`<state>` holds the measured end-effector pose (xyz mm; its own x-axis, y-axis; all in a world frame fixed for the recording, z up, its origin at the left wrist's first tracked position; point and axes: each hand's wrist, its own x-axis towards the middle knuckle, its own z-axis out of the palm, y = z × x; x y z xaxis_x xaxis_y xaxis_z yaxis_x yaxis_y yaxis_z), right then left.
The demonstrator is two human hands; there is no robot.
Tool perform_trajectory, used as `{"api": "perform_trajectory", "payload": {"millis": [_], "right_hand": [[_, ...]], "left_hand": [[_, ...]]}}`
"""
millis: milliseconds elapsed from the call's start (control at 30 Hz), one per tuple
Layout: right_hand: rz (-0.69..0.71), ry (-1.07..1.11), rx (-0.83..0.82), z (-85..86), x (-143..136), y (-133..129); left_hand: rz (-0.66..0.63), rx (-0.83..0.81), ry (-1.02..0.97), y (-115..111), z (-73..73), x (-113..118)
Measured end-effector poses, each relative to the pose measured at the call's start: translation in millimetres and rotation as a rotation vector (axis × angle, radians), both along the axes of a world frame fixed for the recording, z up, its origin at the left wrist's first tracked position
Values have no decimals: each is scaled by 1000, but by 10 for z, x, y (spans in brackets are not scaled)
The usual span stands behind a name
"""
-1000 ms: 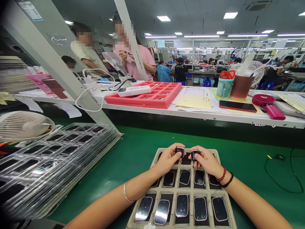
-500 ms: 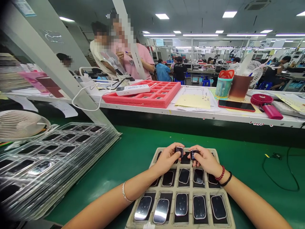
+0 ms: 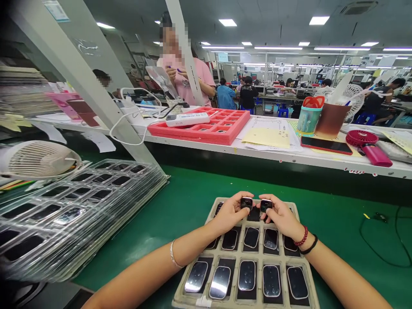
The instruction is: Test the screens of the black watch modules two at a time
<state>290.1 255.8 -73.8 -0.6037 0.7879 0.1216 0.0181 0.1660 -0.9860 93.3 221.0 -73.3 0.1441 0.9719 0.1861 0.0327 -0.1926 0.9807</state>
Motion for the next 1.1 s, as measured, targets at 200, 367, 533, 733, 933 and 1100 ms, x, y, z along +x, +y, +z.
{"api": "perform_trajectory", "payload": {"millis": [200,367,533,733,933,1100], "right_hand": [[102,-15,14,-16,13,-17],[82,-1,14,-14,13,-18],[93,12,6,-32,14,-3],[62,0,21,-49,10,-5],[90,9,9,-58,15,14],[102,14,8,-72,18,15]], "left_hand": [[13,45,-16,3,4,-12],[-10,48,-9,-4,6,-11],[1,30,32,-24,16,-5],[-25,36,11,-6,-17,-9],[-34,-5,-21,-4,-1,-5],[-25,46,17,-2,-8,-20]]}}
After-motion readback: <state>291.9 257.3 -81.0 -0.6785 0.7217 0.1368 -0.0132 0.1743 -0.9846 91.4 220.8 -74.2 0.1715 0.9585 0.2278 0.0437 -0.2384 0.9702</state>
